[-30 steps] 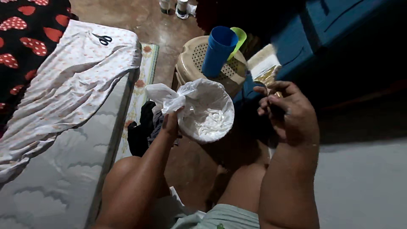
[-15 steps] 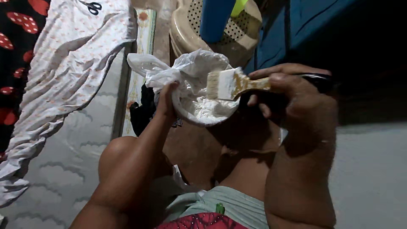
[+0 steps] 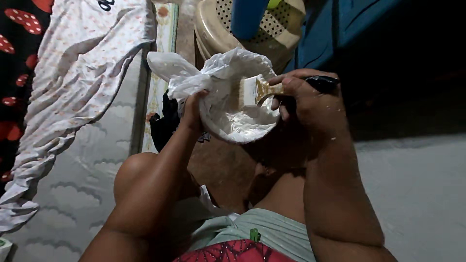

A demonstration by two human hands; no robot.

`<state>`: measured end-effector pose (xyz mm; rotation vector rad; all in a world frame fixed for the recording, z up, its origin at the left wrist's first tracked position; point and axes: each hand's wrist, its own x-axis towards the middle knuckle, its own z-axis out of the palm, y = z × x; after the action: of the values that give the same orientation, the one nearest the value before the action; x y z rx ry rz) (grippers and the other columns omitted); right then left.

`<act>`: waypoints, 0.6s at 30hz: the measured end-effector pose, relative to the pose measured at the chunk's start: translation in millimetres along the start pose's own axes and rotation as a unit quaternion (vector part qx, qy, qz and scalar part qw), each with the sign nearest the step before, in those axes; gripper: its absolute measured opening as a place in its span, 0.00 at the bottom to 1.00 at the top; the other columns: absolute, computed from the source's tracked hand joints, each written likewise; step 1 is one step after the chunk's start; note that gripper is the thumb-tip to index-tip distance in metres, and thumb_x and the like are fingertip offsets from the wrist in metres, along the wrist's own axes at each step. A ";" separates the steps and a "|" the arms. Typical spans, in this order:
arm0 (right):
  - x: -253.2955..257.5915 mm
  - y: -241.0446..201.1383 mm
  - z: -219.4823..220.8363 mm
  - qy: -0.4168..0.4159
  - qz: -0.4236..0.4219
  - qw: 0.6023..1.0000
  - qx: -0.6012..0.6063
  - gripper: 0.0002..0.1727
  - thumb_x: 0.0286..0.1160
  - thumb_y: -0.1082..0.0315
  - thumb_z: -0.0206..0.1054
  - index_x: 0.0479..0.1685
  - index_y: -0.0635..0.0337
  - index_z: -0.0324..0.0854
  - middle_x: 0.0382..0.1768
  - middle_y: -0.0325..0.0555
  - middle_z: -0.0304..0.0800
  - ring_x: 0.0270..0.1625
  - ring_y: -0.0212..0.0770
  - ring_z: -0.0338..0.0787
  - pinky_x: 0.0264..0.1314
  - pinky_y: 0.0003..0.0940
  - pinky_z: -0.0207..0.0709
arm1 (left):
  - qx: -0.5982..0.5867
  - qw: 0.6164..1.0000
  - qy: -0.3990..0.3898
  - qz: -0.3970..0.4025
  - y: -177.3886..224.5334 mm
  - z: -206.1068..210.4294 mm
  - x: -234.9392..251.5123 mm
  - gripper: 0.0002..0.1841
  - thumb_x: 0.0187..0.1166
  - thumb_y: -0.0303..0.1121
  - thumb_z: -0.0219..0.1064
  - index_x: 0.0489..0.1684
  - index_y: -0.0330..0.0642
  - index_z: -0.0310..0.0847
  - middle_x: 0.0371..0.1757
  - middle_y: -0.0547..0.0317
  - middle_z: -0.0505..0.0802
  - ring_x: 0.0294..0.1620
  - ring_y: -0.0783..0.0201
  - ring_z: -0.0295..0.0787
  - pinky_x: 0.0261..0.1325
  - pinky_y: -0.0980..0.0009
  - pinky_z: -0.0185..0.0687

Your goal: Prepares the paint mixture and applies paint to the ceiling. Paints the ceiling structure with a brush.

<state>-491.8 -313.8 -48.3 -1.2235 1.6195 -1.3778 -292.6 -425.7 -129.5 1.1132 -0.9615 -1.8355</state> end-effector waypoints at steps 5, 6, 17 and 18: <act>-2.8 -8.1 -2.6 -0.007 -0.016 0.999 0.030 0.14 0.87 0.72 0.51 0.47 0.59 0.85 0.34 0.32 0.93 0.16 0.22 0.80 0.14 0.17 0.75 | 0.018 1.000 0.021 -0.007 0.1 0.0 0.8 0.09 0.86 0.33 0.52 0.52 0.45 0.77 0.39 0.65 0.90 0.41 0.73 0.89 0.49 0.71 0.88; -4.9 -9.3 1.5 -0.015 -0.005 0.999 0.041 0.14 0.88 0.72 0.50 0.47 0.60 0.85 0.36 0.33 0.94 0.16 0.22 0.80 0.14 0.17 0.75 | 0.020 0.999 0.027 -0.016 1.6 0.6 -0.1 0.10 0.86 0.35 0.53 0.52 0.45 0.78 0.39 0.65 0.89 0.42 0.73 0.88 0.49 0.70 0.88; -9.4 -12.7 4.8 -0.010 -0.017 1.000 -0.009 0.13 0.82 0.73 0.55 0.39 0.58 0.87 0.35 0.30 0.93 0.24 0.20 0.84 0.24 0.17 0.79 | -0.025 0.999 -0.006 0.038 -12.6 -14.1 3.3 0.12 0.92 0.31 0.48 0.55 0.43 0.78 0.44 0.65 0.90 0.48 0.73 0.88 0.54 0.71 0.87; -9.9 -11.6 11.1 -0.026 -0.001 1.000 -0.012 0.11 0.82 0.72 0.57 0.39 0.59 0.87 0.34 0.31 0.92 0.23 0.20 0.83 0.23 0.16 0.78 | -0.032 0.999 -0.011 0.038 -14.1 -14.3 3.0 0.12 0.92 0.31 0.47 0.55 0.43 0.78 0.44 0.65 0.91 0.48 0.74 0.88 0.54 0.72 0.87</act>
<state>-475.7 -308.3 -40.2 -1.2642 1.6032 -1.3205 -283.6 -425.4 -147.6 1.0070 -0.9385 -1.8067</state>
